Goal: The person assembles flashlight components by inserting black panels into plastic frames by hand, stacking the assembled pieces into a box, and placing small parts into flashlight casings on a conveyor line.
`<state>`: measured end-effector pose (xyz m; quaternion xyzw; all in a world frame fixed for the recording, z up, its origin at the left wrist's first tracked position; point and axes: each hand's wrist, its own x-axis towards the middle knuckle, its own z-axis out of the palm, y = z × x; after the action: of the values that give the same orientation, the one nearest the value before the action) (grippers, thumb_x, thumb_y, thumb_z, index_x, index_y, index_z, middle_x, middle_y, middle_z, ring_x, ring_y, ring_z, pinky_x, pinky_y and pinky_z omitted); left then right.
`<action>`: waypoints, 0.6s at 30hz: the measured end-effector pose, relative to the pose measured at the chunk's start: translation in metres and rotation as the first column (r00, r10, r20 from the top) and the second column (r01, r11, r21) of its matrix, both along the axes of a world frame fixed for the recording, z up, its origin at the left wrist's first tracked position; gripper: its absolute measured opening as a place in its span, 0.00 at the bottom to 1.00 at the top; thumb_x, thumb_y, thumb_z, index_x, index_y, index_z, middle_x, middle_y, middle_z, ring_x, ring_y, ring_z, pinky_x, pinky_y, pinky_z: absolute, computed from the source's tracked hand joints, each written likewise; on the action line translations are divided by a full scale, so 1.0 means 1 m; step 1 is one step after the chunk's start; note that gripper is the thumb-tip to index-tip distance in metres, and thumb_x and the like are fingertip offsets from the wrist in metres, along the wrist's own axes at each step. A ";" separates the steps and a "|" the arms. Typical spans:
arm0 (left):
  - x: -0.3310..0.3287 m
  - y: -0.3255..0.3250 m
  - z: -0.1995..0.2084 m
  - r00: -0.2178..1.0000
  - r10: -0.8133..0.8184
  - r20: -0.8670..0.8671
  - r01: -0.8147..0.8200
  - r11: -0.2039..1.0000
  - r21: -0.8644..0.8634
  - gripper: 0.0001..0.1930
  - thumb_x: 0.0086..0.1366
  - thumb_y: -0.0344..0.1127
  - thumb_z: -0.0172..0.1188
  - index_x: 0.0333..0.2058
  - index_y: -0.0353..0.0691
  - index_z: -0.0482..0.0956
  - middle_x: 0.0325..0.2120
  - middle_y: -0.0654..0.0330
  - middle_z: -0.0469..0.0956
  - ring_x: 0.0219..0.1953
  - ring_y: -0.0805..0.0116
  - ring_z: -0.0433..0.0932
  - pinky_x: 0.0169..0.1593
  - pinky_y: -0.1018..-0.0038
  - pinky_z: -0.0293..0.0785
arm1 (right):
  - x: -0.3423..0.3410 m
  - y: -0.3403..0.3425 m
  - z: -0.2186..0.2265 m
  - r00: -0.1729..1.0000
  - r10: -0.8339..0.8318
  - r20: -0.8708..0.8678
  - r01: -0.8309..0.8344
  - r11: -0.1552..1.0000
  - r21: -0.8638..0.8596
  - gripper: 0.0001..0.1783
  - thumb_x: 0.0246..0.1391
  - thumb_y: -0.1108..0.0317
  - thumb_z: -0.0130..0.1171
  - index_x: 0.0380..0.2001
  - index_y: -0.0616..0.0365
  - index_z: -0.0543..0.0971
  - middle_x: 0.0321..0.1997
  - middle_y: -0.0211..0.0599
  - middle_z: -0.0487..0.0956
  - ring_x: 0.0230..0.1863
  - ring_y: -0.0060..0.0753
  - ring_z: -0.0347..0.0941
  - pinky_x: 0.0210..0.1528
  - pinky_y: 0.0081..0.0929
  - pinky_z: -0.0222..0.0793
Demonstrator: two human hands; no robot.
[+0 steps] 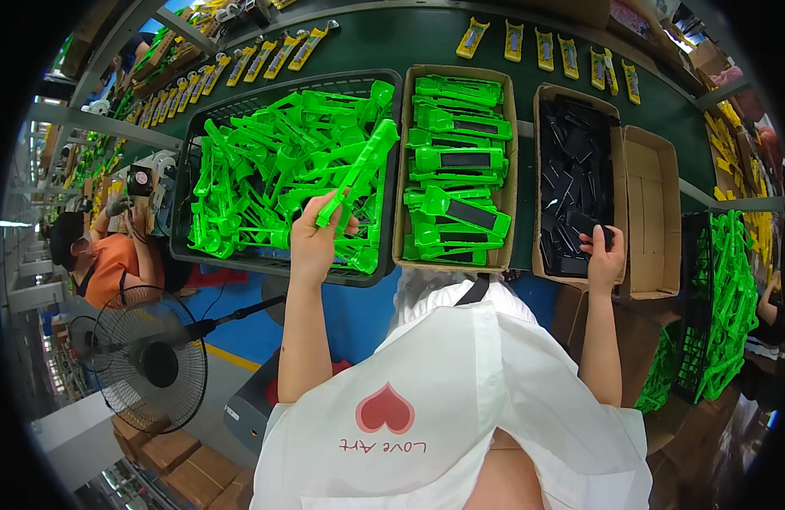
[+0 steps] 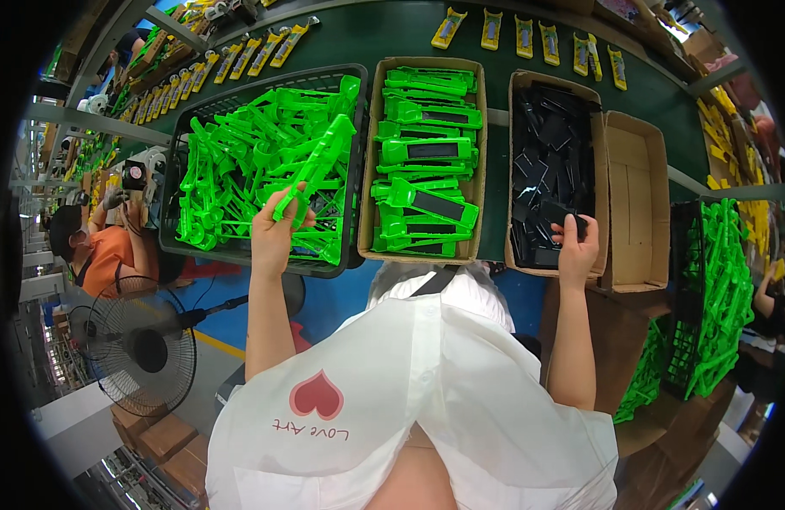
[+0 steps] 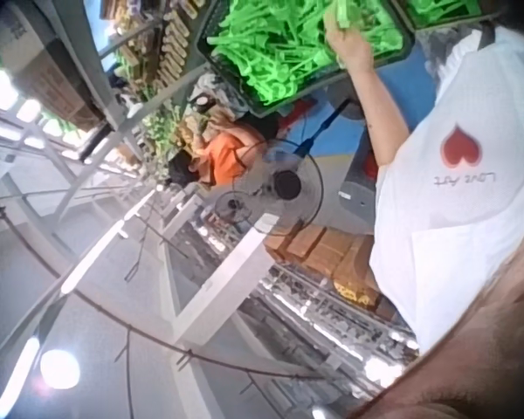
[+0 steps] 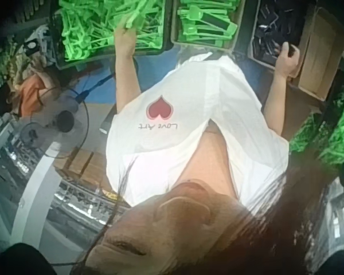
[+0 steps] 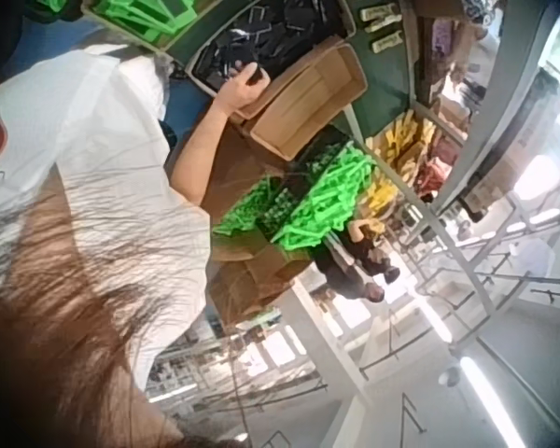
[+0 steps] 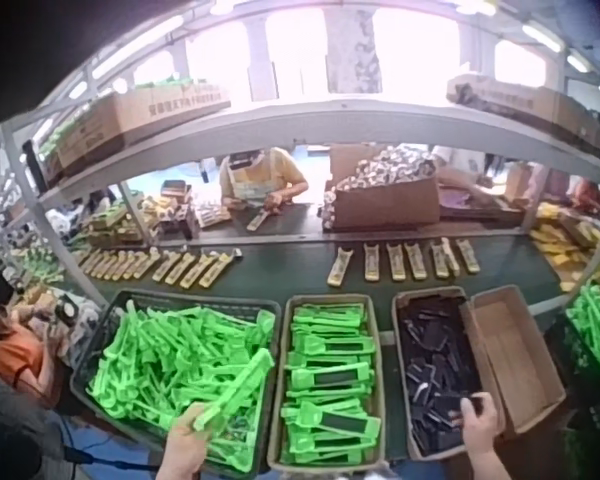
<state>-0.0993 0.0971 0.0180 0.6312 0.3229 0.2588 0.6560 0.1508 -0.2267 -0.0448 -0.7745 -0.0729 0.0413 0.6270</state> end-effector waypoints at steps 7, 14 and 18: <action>0.015 0.011 -0.006 0.982 0.185 -0.043 -0.190 0.958 -0.216 0.10 0.57 0.27 0.53 0.38 0.33 0.72 0.32 0.59 0.72 0.27 0.71 0.74 0.30 0.80 0.73 | -0.020 0.037 0.030 0.961 0.213 0.174 -0.181 0.966 -0.184 0.09 0.50 0.66 0.55 0.29 0.61 0.74 0.18 0.20 0.65 0.19 0.11 0.56 0.20 0.11 0.50; 0.014 0.000 0.008 0.950 0.080 0.302 0.116 0.807 -0.579 0.13 0.60 0.31 0.50 0.42 0.32 0.68 0.30 0.57 0.72 0.31 0.71 0.73 0.32 0.81 0.73 | -0.034 0.036 0.046 0.964 0.260 -0.059 -0.259 0.966 0.028 0.07 0.51 0.67 0.53 0.27 0.60 0.73 0.15 0.24 0.69 0.13 0.10 0.58 0.13 0.08 0.50; 0.037 -0.026 0.020 0.939 -0.344 -0.017 0.314 0.876 -0.365 0.13 0.60 0.32 0.50 0.41 0.31 0.70 0.30 0.58 0.73 0.30 0.73 0.73 0.29 0.78 0.71 | -0.046 0.052 0.086 0.810 0.502 -0.304 -0.424 0.858 0.289 0.05 0.51 0.70 0.52 0.25 0.60 0.71 0.15 0.31 0.73 0.09 0.13 0.62 0.09 0.10 0.53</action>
<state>-0.0619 0.0711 0.0381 0.5573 0.2787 0.0548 0.7802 0.1049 -0.1743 0.0412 -0.6412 -0.1451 0.3304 0.6772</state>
